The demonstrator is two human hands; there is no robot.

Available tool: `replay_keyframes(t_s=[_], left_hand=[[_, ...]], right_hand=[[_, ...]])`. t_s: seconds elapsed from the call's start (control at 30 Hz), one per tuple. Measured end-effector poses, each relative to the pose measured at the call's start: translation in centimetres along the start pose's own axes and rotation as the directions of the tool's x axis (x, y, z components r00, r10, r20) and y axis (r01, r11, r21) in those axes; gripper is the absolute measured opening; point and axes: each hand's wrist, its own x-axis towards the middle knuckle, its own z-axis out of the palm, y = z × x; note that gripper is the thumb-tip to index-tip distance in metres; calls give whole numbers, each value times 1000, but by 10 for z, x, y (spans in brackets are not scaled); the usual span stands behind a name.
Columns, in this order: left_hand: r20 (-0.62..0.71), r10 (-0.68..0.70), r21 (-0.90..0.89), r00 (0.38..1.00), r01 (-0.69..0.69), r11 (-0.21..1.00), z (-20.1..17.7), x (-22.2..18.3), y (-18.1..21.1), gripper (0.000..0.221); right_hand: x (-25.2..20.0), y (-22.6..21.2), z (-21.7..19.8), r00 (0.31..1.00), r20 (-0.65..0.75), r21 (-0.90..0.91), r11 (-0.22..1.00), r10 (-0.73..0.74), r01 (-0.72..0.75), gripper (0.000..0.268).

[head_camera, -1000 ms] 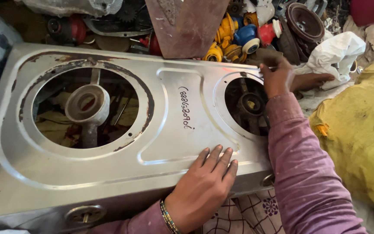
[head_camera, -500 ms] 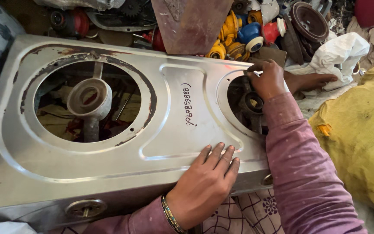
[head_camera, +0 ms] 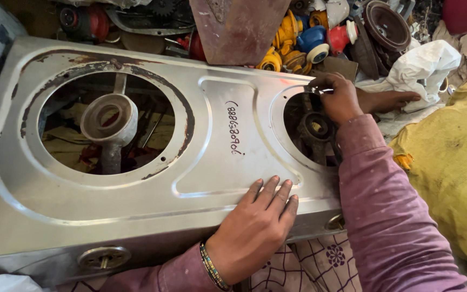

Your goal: The person cleans a two-burner gas stove by hand and with a red-handled tool. They wipe the top surface, scrape around the burner holes, and remove the burner caps to clean underneath. The person flips the stove over to clean the underside and then returns it to the top side to continue cleaning.

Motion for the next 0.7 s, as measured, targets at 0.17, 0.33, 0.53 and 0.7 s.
replay_keyframes(t_s=[0.17,0.33,0.53,0.7], left_hand=[[-6,-1,12,1000,1,1000,-1,1,0,45],[11,-6,-6,1000,6,1000,1,-1,1,45],[5,9,9,1000,-9,1000,-2,-1,0,46],[-6,10,14,1000,-10,1000,0,0,0,46]], right_hand=[[-4,-31,-2,996,76,94,995,-38,30,40],[2,-51,10,995,-30,183,979,91,-84,36],[-2,-19,-17,971,-237,-52,999,-9,-4,31],[-2,0,-3,984,-54,-316,938,-171,146,35]])
